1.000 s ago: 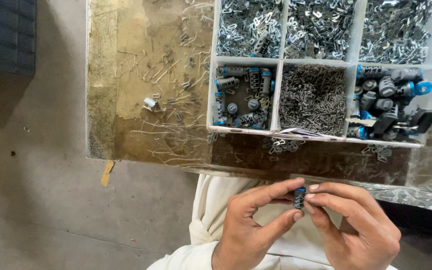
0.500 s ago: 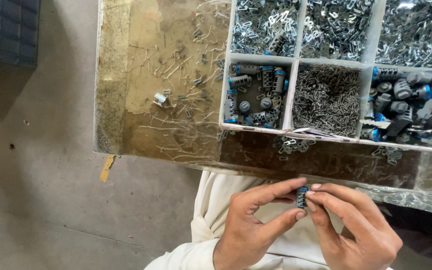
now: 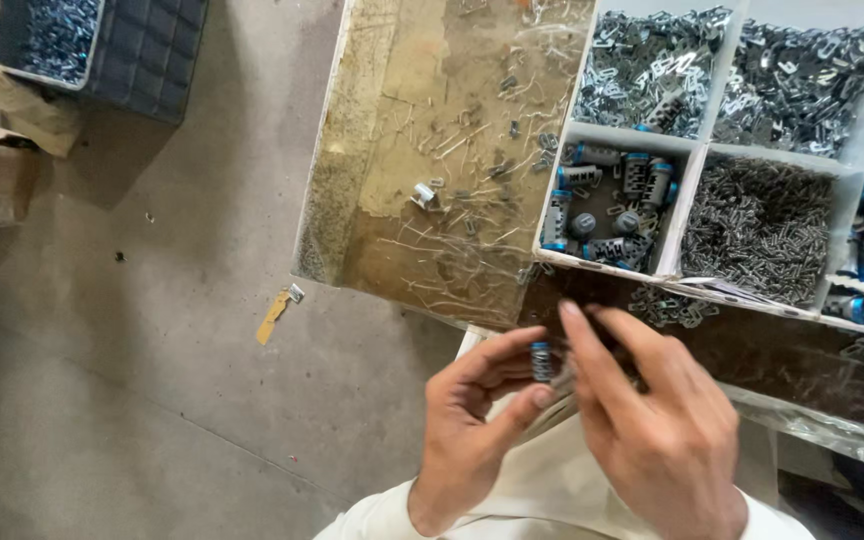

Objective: The person repeatedly picks small metal clips from a compartmentalized tray and attaches them to cylindrical metal components with blue ends. The person handles the components one at a time, rotating them to fit the clips, and places the finished units back into the tray.

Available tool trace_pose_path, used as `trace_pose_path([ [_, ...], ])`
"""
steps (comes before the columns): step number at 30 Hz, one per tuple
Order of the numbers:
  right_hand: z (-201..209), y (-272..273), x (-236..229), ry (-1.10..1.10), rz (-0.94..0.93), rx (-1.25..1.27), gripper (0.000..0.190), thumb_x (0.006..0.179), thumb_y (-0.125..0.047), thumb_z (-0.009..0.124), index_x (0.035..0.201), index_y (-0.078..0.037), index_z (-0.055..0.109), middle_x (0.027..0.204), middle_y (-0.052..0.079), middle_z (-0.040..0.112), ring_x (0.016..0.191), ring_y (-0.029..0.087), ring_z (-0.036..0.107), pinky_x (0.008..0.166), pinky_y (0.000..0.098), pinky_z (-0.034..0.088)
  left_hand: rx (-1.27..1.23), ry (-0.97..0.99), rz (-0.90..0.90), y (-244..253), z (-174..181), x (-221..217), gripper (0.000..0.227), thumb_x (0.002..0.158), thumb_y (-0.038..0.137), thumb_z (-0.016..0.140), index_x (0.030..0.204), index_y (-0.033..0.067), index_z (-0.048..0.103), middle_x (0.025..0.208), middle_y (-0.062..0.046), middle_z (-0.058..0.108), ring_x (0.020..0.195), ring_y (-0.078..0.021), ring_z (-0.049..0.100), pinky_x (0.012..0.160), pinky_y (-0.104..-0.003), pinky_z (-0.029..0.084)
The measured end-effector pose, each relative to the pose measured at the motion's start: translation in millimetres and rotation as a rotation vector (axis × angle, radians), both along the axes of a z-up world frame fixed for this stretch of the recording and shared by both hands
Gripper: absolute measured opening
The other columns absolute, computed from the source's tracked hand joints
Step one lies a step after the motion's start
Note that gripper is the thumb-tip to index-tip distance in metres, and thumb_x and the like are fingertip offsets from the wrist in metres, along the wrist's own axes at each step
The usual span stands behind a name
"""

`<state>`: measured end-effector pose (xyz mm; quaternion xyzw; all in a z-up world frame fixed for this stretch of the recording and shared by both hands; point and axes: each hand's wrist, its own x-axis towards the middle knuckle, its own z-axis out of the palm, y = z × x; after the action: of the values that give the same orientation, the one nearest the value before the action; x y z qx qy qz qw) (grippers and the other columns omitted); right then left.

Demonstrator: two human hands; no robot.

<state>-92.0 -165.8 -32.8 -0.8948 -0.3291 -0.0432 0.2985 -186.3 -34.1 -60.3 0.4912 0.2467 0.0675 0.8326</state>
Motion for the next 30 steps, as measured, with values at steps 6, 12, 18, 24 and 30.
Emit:
trace_pose_path([
  [6, 4.5, 19.2, 8.3, -0.068, 0.024, -0.065, 0.037, 0.088, -0.013, 0.078, 0.124, -0.013, 0.077, 0.112, 0.006, 0.065, 0.086, 0.022, 0.069, 0.071, 0.0360, 0.055, 0.018, 0.026, 0.068, 14.7, -4.1, -7.3, 0.048, 0.093, -0.002, 0.074, 0.138, -0.0067, 0.060, 0.118, -0.013, 0.073, 0.109, -0.0156, 0.070, 0.098, -0.030, 0.057],
  [12, 2.4, 12.0, 4.7, -0.046, 0.029, 0.018, 0.037, 0.087, -0.016, 0.081, 0.123, -0.009, 0.075, 0.115, 0.010, 0.064, 0.088, 0.025, 0.068, 0.075, 0.0362, 0.056, -0.034, 0.015, 0.061, 14.2, -6.1, -4.9, 0.050, 0.092, 0.001, 0.075, 0.139, -0.0065, 0.059, 0.118, -0.011, 0.073, 0.109, -0.0154, 0.069, 0.098, -0.030, 0.055],
  [18, 3.5, -2.7, 5.3, 0.091, 0.051, 0.143, 0.034, 0.077, -0.002, 0.081, 0.111, -0.008, 0.076, 0.103, 0.009, 0.070, 0.088, 0.024, 0.070, 0.075, 0.0345, 0.056, 0.039, 0.062, 0.026, 12.3, -3.3, -6.1, 0.050, 0.090, 0.002, 0.076, 0.137, -0.0067, 0.062, 0.116, -0.013, 0.075, 0.108, -0.0173, 0.071, 0.099, -0.031, 0.056],
  [24, 4.3, -28.8, -8.1, 0.204, -0.077, 0.234, 0.027, 0.077, -0.001, 0.080, 0.103, -0.007, 0.077, 0.099, 0.008, 0.075, 0.088, 0.021, 0.076, 0.075, 0.0299, 0.060, 0.032, 0.015, -0.050, -13.1, -8.4, 3.4, 0.050, 0.089, -0.001, 0.078, 0.136, -0.0074, 0.063, 0.116, -0.014, 0.074, 0.110, -0.0194, 0.071, 0.101, -0.033, 0.055],
  [30, 1.5, -48.0, -16.6, 0.256, -0.249, 0.277, 0.024, 0.081, -0.001, 0.080, 0.105, -0.003, 0.076, 0.101, 0.012, 0.076, 0.091, 0.020, 0.077, 0.079, 0.0291, 0.061, -0.012, 0.012, -0.196, -34.8, -1.1, 12.3, 0.049, 0.089, 0.001, 0.079, 0.135, -0.0067, 0.064, 0.118, -0.014, 0.075, 0.113, -0.0189, 0.071, 0.105, -0.033, 0.055],
])
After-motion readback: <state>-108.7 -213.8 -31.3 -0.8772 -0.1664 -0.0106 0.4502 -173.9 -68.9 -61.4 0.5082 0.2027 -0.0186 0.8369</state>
